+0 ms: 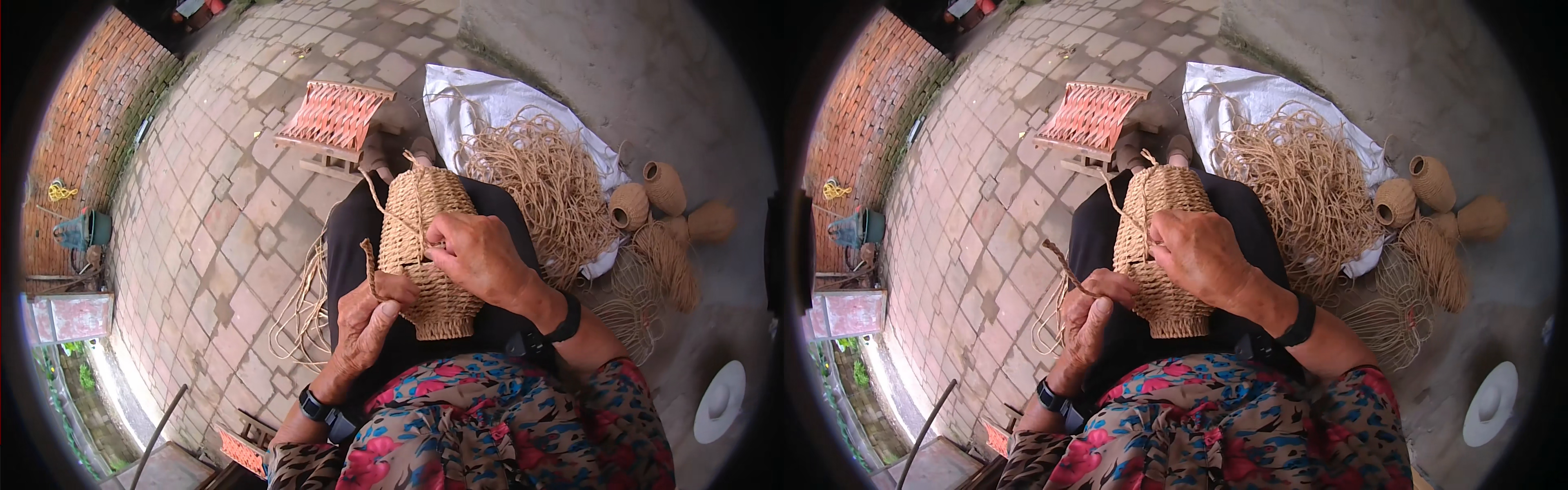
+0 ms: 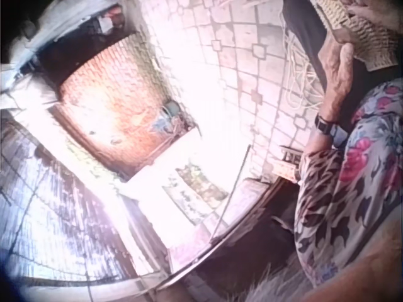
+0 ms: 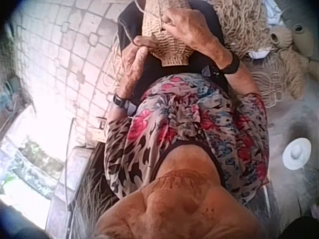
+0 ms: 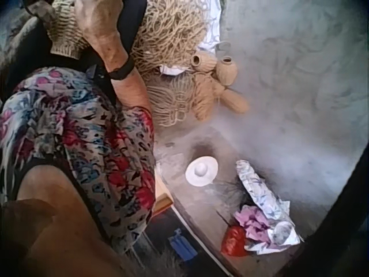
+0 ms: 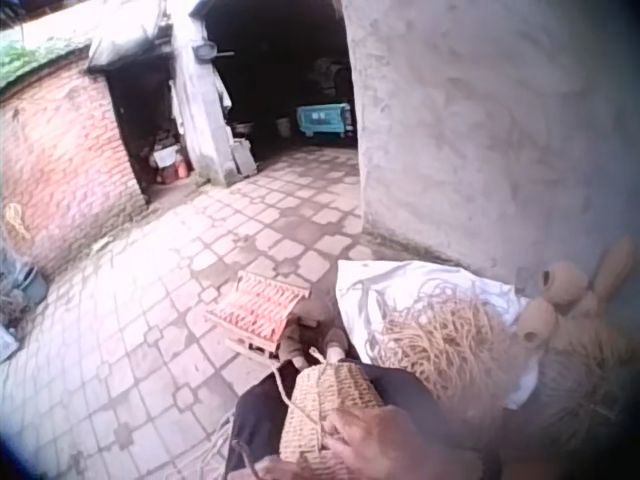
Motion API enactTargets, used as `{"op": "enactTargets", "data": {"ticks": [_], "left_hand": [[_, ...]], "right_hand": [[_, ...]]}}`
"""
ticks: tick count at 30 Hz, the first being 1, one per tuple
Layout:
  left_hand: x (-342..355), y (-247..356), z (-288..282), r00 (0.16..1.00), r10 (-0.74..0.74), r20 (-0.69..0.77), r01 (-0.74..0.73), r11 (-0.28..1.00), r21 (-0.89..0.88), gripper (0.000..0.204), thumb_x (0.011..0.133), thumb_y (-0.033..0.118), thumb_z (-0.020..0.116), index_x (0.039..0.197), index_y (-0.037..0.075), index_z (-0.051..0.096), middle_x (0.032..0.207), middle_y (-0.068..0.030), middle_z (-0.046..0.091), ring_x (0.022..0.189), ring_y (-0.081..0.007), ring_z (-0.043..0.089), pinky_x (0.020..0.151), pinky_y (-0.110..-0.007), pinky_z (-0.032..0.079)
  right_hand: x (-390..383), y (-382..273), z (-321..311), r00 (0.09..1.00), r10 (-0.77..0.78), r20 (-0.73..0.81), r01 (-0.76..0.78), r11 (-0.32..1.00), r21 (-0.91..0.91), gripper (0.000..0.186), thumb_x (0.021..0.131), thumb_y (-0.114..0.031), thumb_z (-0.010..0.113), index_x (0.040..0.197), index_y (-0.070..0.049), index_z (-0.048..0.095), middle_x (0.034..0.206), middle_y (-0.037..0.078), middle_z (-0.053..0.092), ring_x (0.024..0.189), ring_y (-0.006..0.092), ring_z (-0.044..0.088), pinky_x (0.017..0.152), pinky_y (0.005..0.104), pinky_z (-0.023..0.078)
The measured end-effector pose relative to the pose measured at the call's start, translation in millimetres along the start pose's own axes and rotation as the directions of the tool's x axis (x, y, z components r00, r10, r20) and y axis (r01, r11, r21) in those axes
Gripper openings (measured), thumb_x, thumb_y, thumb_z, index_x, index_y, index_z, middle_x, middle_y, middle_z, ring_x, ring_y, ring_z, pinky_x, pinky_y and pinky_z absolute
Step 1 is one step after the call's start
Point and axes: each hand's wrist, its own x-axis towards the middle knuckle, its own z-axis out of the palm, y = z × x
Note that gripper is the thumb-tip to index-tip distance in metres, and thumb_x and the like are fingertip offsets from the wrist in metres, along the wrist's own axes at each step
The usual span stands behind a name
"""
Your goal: Weaving a straw basket or similar container by hand.
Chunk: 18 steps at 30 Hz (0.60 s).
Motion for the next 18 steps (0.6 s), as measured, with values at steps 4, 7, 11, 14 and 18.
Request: {"op": "enactTargets", "data": {"ticks": [4,7,11,14,18], "left_hand": [[1,-1,3,0.998,0.050,-0.028,-0.049,0.999,0.024,0.027,0.099,0.021,0.050,0.093,-0.002,0.064,0.092,-0.0120,0.065,0.085,-0.0231,0.063,0.076,-0.033,0.049],[4,7,8,0.984,-0.178,0.006,0.177,0.981,0.085,0.020,0.096,0.017,0.055,0.097,0.000,0.065,0.088,-0.0118,0.066,0.078,-0.0227,0.064,0.071,-0.032,0.050],[24,8,17,0.961,-0.274,-0.029,0.271,0.919,0.287,0.019,0.093,0.012,0.059,0.108,0.003,0.066,0.077,-0.0136,0.065,0.067,-0.0240,0.064,0.065,-0.034,0.050],[29,5,18,0.952,-0.304,-0.043,0.304,0.911,0.277,0.026,0.092,0.012,0.059,0.117,0.005,0.064,0.072,-0.0154,0.064,0.065,-0.0245,0.065,0.065,-0.035,0.050],[29,9,19,0.898,-0.436,-0.056,0.436,0.868,0.236,0.034,0.094,0.014,0.058,0.127,0.005,0.059,0.069,-0.0153,0.063,0.064,-0.0230,0.065,0.064,-0.035,0.050]], "right_hand": [[1,1,4,0.987,-0.150,-0.056,0.141,0.981,-0.135,0.013,0.078,-0.007,0.067,0.082,-0.005,0.055,0.077,0.012,0.061,0.068,0.0323,0.064,0.060,0.0425,0.050],[-3,-1,7,0.974,-0.172,-0.148,0.155,0.981,-0.121,0.014,0.076,-0.002,0.067,0.081,-0.005,0.054,0.075,0.012,0.060,0.065,0.0324,0.063,0.056,0.0412,0.049],[-5,3,12,0.935,-0.201,-0.293,0.208,0.978,-0.010,0.015,0.075,0.004,0.064,0.080,-0.003,0.052,0.073,0.010,0.057,0.059,0.0267,0.060,0.053,0.0372,0.048],[-8,2,4,0.989,0.087,-0.118,-0.031,0.910,0.413,0.014,0.078,0.004,0.063,0.081,-0.003,0.051,0.073,0.005,0.056,0.057,0.0145,0.055,0.052,0.0317,0.045],[2,-5,-28,0.969,0.134,0.209,-0.245,0.374,0.895,0.007,0.088,-0.002,0.058,0.092,-0.004,0.053,0.083,-0.002,0.057,0.066,0.0037,0.050,0.058,0.0203,0.043]]}}
